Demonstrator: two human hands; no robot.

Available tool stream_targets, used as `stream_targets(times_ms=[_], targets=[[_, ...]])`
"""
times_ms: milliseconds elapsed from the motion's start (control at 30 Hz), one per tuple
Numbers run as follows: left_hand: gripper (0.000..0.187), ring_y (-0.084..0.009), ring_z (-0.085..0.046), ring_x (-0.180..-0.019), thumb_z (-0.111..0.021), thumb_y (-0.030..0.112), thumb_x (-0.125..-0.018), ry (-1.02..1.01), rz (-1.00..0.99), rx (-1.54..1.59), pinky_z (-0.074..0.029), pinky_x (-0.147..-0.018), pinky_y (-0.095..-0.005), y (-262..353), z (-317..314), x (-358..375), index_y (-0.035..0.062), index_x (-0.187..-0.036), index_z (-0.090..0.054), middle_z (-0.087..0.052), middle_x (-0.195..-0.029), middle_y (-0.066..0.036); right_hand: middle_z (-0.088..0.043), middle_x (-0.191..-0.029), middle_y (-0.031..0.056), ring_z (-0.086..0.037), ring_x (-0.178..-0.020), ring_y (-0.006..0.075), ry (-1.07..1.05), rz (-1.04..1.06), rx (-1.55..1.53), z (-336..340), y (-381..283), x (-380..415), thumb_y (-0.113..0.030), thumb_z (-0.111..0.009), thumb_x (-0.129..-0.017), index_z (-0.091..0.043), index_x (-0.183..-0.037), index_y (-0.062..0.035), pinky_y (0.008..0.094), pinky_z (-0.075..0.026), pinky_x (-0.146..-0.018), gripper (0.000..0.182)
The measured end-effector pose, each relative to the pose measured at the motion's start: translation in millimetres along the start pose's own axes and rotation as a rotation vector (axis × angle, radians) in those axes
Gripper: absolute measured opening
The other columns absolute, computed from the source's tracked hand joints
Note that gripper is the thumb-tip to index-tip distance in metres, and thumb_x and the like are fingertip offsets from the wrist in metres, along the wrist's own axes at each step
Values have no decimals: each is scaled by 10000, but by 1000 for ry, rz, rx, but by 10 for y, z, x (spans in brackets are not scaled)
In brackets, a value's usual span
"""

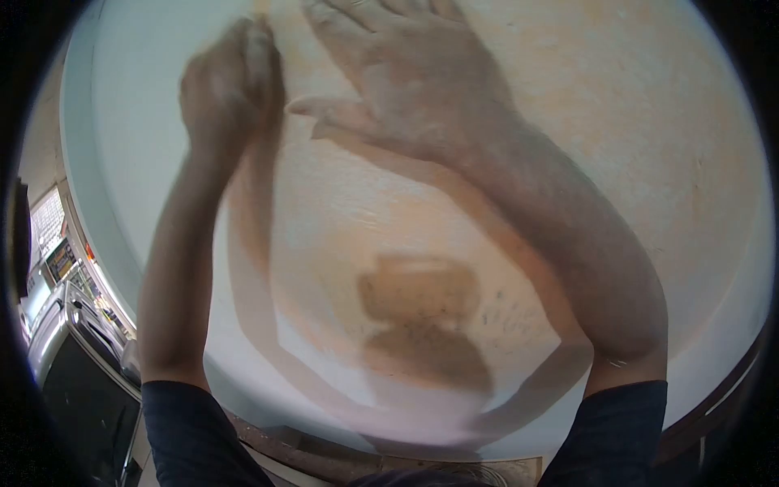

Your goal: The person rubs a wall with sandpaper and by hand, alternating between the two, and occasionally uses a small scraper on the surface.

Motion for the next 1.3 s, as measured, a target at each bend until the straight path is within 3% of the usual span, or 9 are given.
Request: stream_targets(times_ms=[233, 333, 433, 667, 733, 800, 900, 1100, 1300], targets=[[319, -432, -717, -858, -551, 383, -1070, 95, -6, -172, -567, -790, -559, -106, -291, 119, 154, -1150, -759, -756, -898, -194, -132, -1767, 243, -55, -1650, 441, -62, 37, -555, 478, 232, 511, -610, -632, -986, -60, -1685, 33, 640, -74, -1319, 1108], [306, -430, -713, -828, -564, 354, -1071, -35, 212, -100, -572, -763, -547, 132, -381, 175, 139, -1165, -759, -751, -877, -200, -201, -1760, 199, -94, -1649, 421, -47, -6, -525, 450, 332, 1018, -638, -594, -1003, -148, -1689, -15, 612, -80, -1329, 1028], [310, -438, -703, -782, -552, 357, -1075, 241, -200, 1, -559, -715, -528, 584, -663, 524, 134, -1001, -755, -742, -835, -196, -303, -1750, 134, -153, -1646, 392, 22, 1, -484, 430, 454, 1390, -679, -538, -1027, -280, -1695, -87, 571, -89, -1344, 929], [371, -402, -717, -802, -542, 378, -1087, 72, 134, 101, -554, -749, -508, 1257, -620, 327, 72, -986, -726, -735, -853, -201, -199, -1769, 234, -106, -1656, 405, 59, -309, -694, 559, 877, 2421, -806, -623, -899, -143, -1735, -107, 555, -87, -1326, 1190], [425, -341, -725, -835, -535, 408, -1107, -144, 340, 189, -560, -761, -439, 1616, -463, 365, 33, -1082, -734, -763, -920, -173, -180, -1755, 290, -116, -1652, 412, 226, -592, -1367, 829, 583, 2730, -886, -574, -865, -35, -1733, -82, 563, -97, -1322, 1300], [283, -356, -633, -682, -581, 328, -1068, 75, -95, 67, -499, -630, -460, 1705, -1087, 1189, 105, -946, -706, -710, -803, -159, -163, -1745, 322, -119, -1650, 417, 205, -580, -1525, 983, 332, 3290, -932, -515, -838, 20, -1716, -31, 560, -88, -1320, 1368], [194, -358, -705, -774, -613, 232, -1030, -852, -171, 561, -541, -673, -486, 3040, -128, 1870, 87, -943, -706, -712, -837, -159, -189, -1745, 312, -164, -1641, 425, 101, -416, -1634, 1019, 199, 4090, -838, -541, -923, 25, -1706, 1, 568, -84, -1315, 1280], [382, -177, -626, -881, -527, 321, -1130, -717, 908, 1486, -485, -805, -353, 3921, 267, 3049, -16, -1122, -707, -719, -970, -98, -272, -1719, 302, -241, -1623, 387, 218, -1071, -1705, 1103, -432, 5105, -616, -519, -1075, 17, -1709, -7, 549, -168, -1304, 1029], [352, -171, -622, -1022, -558, 281, -1131, -957, 880, 1662, -479, -929, -320, 4556, 356, 3766, -38, -1194, -694, -693, -1064, -80, -451, -1637, 214, -444, -1511, 295, 15, -1376, -2360, 1251, -681, 5893, -315, -554, -1137, -149, -1706, -18, 433, -369, -1230, 760]])
Point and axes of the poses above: each hand's wrist, its own x-axis away from the middle knuckle, its own z-axis out of the back of the hand, y = z × x, the point moved 1 cm from there along -x, towards the middle knuckle
